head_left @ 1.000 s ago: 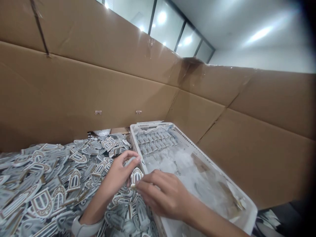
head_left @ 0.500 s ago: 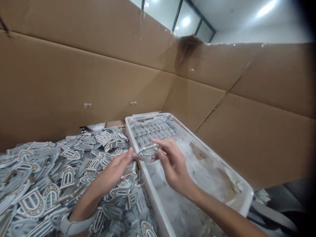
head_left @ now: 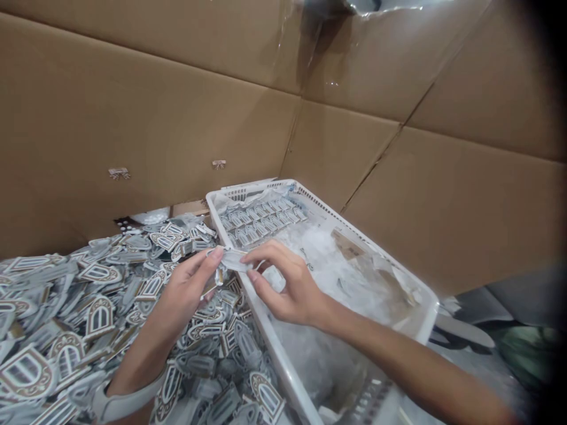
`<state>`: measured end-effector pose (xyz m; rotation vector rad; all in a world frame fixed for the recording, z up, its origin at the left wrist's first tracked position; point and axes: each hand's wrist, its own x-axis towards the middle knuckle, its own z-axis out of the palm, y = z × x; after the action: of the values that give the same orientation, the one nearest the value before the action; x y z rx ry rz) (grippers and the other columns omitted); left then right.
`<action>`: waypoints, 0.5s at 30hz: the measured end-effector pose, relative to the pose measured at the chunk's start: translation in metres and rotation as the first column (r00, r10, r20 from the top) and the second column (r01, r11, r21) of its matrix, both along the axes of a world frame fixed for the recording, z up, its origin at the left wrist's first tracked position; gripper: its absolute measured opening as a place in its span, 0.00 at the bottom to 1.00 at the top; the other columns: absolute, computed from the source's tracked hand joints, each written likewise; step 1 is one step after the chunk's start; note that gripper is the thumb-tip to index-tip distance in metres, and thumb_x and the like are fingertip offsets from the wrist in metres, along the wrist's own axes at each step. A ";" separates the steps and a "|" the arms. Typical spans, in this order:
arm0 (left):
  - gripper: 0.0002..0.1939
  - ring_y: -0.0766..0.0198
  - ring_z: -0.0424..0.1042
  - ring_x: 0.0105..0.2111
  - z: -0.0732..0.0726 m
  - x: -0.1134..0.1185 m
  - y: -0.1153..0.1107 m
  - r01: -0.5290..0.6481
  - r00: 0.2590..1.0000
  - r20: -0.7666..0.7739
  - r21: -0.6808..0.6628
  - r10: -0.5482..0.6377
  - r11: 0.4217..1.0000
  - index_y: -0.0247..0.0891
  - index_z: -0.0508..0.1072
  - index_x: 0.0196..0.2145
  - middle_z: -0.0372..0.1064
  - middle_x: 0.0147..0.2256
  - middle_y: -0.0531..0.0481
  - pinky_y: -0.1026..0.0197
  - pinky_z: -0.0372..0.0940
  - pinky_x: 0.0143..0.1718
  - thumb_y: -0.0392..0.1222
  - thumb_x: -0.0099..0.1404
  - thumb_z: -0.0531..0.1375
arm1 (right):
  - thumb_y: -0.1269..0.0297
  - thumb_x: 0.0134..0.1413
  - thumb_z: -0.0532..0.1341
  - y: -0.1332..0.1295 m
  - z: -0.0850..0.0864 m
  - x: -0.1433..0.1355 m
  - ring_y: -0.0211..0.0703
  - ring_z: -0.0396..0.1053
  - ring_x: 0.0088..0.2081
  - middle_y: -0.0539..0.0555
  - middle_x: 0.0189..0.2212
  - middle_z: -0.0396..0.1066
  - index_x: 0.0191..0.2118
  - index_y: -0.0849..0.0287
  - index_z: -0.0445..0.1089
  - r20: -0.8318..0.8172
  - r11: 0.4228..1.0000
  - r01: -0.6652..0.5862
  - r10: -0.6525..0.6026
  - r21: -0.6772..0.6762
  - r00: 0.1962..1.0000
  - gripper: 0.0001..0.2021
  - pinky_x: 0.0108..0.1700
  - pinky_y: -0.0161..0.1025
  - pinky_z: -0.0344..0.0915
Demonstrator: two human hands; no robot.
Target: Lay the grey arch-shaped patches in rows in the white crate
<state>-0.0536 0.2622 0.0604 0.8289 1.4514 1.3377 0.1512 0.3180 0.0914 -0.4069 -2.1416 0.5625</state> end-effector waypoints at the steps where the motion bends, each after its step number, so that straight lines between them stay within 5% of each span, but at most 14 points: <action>1: 0.32 0.59 0.71 0.40 0.001 0.000 0.001 -0.009 1.000 -0.003 0.001 0.009 1.000 0.46 0.80 0.44 0.77 0.44 0.48 0.69 0.66 0.29 0.75 0.55 0.69 | 0.71 0.69 0.60 0.003 0.000 0.001 0.43 0.73 0.45 0.56 0.45 0.74 0.54 0.58 0.72 0.018 0.998 -0.009 0.007 0.057 1.000 0.11 0.48 0.43 0.75; 6: 0.29 0.63 0.68 0.33 0.001 0.001 0.004 -0.003 1.000 -0.009 0.015 0.003 1.000 0.43 0.78 0.37 0.75 0.38 0.49 0.68 0.61 0.24 0.73 0.55 0.70 | 0.66 0.67 0.66 0.017 -0.001 0.006 0.47 0.72 0.53 0.59 0.53 0.73 0.49 0.57 0.76 0.118 0.970 0.005 -0.034 0.245 0.992 0.07 0.53 0.47 0.73; 11: 0.31 0.68 0.58 0.24 -0.002 0.005 0.007 -0.001 1.000 -0.008 0.056 0.001 0.998 0.41 0.75 0.33 0.64 0.28 0.54 0.69 0.54 0.19 0.74 0.54 0.70 | 0.64 0.68 0.66 0.025 -0.001 0.008 0.44 0.73 0.48 0.56 0.47 0.76 0.46 0.56 0.76 0.135 0.969 -0.006 -0.028 0.247 0.990 0.04 0.51 0.46 0.72; 15: 0.31 0.70 0.53 0.21 -0.003 0.007 0.008 -0.009 0.999 0.047 0.046 0.007 0.999 0.42 0.79 0.40 0.57 0.24 0.57 0.69 0.50 0.19 0.73 0.58 0.68 | 0.65 0.68 0.67 0.034 -0.003 0.010 0.44 0.73 0.48 0.55 0.46 0.75 0.45 0.57 0.75 0.056 0.965 0.062 -0.079 0.253 0.995 0.04 0.52 0.45 0.72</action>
<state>-0.0464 0.2699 0.0573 0.8169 1.3934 1.3928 0.1613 0.3517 0.0881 -0.3623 -2.2177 0.2350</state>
